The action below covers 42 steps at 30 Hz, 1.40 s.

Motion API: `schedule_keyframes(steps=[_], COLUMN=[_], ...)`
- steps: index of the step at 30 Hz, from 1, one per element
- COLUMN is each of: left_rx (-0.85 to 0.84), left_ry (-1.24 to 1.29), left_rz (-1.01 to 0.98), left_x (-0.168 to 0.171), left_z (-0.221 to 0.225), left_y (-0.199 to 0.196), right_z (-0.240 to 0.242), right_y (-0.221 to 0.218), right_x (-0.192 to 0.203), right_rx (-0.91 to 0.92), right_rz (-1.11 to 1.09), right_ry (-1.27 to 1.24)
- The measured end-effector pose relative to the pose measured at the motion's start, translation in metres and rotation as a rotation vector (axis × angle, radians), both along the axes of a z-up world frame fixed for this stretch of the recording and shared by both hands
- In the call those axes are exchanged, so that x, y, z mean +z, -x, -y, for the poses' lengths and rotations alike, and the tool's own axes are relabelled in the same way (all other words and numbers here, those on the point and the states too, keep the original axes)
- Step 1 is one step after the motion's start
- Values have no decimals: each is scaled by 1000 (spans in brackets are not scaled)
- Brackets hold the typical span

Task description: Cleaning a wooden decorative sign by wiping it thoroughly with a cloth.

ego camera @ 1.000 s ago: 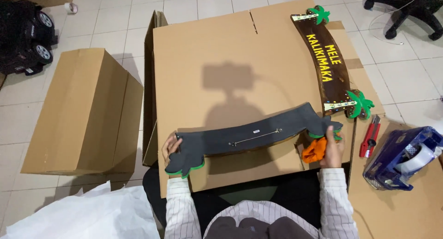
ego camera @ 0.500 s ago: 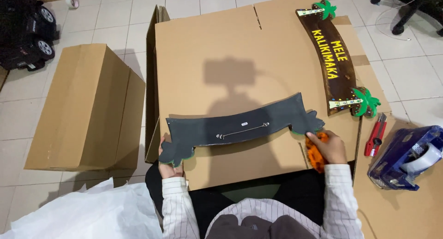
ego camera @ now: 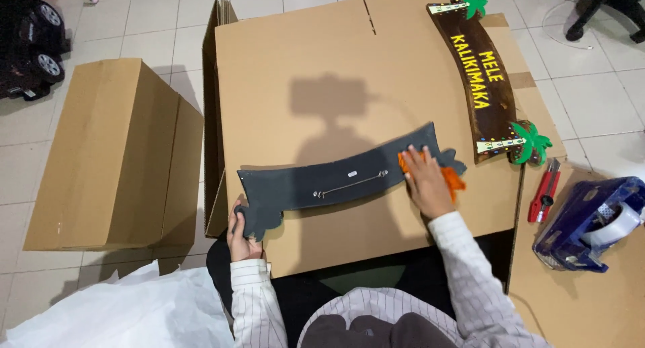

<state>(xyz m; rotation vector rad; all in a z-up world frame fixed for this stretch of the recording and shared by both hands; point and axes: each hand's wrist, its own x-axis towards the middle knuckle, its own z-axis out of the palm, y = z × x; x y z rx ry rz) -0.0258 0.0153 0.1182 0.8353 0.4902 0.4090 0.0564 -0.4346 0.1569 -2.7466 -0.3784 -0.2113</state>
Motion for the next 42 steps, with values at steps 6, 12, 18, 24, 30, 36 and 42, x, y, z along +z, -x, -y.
schedule_keyframes(steps=[6, 12, 18, 24, 30, 36, 42], left_rx=[-41, -24, 38, 96, 150, 175, 66], left_ry=[-34, -76, -87, -187, -921, -1576, -1902], left_rz=[15, -18, -52, -52, -411, -312, -402], left_x=[-3, -2, 6, 5, 7, -7, 31], left_z=[2, 2, 10, 15, 8, -3, 43], left_y=[-5, -1, 0, -7, -1, 0, -21], right_z=[45, 58, 71, 100, 90, 79, 77], right_y=[-89, -104, -95, -128, -105, -78, -40], right_x=[-32, -72, -51, -101, -89, -75, -16], right_rx=[-153, -243, 96, -368, -396, -420, -788], right_rz=[-13, 251, 151, 154, 142, 240, 464], right_ry=[1, 67, -110, -5, -173, -203, -1194])
